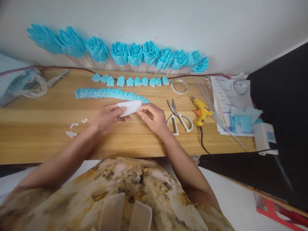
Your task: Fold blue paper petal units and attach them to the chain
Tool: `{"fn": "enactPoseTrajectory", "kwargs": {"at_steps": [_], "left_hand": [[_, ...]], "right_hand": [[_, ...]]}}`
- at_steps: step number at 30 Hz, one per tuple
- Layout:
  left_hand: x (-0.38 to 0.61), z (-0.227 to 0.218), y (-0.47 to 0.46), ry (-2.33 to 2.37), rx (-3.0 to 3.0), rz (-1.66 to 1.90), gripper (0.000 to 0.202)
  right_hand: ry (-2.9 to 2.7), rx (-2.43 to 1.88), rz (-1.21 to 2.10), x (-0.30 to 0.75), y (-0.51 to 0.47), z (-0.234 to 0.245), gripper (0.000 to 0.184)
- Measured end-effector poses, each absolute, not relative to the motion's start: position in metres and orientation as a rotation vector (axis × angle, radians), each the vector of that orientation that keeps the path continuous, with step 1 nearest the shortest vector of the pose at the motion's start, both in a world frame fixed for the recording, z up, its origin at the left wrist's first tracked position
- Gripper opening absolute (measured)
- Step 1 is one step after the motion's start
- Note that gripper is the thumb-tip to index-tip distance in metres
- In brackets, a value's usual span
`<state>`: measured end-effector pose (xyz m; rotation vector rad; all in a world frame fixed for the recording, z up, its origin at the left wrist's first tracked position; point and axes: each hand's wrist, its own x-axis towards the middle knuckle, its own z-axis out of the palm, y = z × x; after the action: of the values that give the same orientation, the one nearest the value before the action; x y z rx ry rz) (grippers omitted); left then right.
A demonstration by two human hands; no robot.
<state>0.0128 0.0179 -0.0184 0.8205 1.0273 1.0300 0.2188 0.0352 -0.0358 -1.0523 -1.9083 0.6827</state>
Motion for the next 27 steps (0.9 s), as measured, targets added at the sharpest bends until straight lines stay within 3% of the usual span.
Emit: {"fn": "enactPoseTrajectory", "kwargs": {"at_steps": [6, 12, 27], "left_hand": [[0.0136, -0.0217, 0.0172, 1.01, 0.85, 1.016, 0.042], [0.0126, -0.0234, 0.0173, 0.946, 0.873, 0.993, 0.059], [0.0161, -0.0266, 0.0186, 0.999, 0.963, 1.031, 0.053]], "right_hand": [[-1.868, -1.059, 0.71, 0.2168, 0.0354, -0.0369, 0.01], [-1.851, -1.108, 0.695, 0.2164, 0.0355, -0.0347, 0.01], [-1.871, -1.137, 0.683, 0.2159, 0.0324, -0.0294, 0.009]]}}
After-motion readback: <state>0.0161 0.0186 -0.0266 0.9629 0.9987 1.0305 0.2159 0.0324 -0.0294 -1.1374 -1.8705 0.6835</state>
